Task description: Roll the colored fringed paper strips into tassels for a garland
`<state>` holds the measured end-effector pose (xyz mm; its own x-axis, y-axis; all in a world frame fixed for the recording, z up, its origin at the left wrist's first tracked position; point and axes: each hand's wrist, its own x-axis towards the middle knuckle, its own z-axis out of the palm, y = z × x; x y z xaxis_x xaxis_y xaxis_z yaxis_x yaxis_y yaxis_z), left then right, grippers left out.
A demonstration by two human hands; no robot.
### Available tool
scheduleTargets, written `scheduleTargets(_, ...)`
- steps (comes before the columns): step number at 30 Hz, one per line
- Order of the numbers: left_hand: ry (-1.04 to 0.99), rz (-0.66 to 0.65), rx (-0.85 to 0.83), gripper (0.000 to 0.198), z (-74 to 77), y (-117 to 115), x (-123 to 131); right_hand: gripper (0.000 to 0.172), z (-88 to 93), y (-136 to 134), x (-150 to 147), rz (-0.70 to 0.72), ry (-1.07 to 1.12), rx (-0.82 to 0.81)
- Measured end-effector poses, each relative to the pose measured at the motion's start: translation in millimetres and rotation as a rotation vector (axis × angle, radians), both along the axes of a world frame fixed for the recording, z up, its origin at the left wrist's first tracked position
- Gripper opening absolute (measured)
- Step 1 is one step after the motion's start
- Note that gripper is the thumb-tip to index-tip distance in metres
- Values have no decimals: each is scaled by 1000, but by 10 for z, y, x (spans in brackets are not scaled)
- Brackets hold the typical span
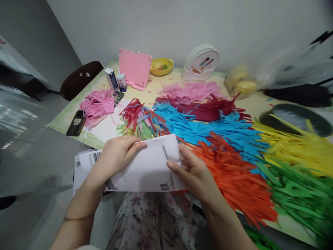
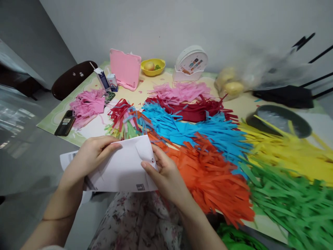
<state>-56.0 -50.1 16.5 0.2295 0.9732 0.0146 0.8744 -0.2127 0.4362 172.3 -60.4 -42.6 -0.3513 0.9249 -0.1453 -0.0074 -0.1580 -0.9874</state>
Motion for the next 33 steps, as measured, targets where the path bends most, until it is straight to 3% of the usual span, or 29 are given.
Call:
scheduleTargets(4,-45,-31,-79,43,37,28,-23,54,37,-35,-15,23,35,-29)
scheduleTargets(9,-28,-7,-57,43,48,20,-11,48,-48,-5,-4,-36,-150,194)
scheduleTargets(12,-16,-5,-55,42,55,11,0,48,-64,6,6,-31,-201,239)
scheduleTargets(17,-17,-5,-63,42,62,10,-21,45,9,5,-11,0,-81,166)
scheduleTargets(23,-62,-22,-127,43,19,59,-54,43,32,30,-64,36,112,-55)
scheduleTargets(27,-67,-4,-116,42,-9,37,-48,45,-22,78,-75,30,146,-109)
scheduleTargets(30,-78,65,-63,40,-41,-37,-70,40,-69,119,-55,110,156,-161)
scheduleTargets(33,-130,139,-57,37,-97,-133,-132,34,-90,162,-42,169,39,-144)
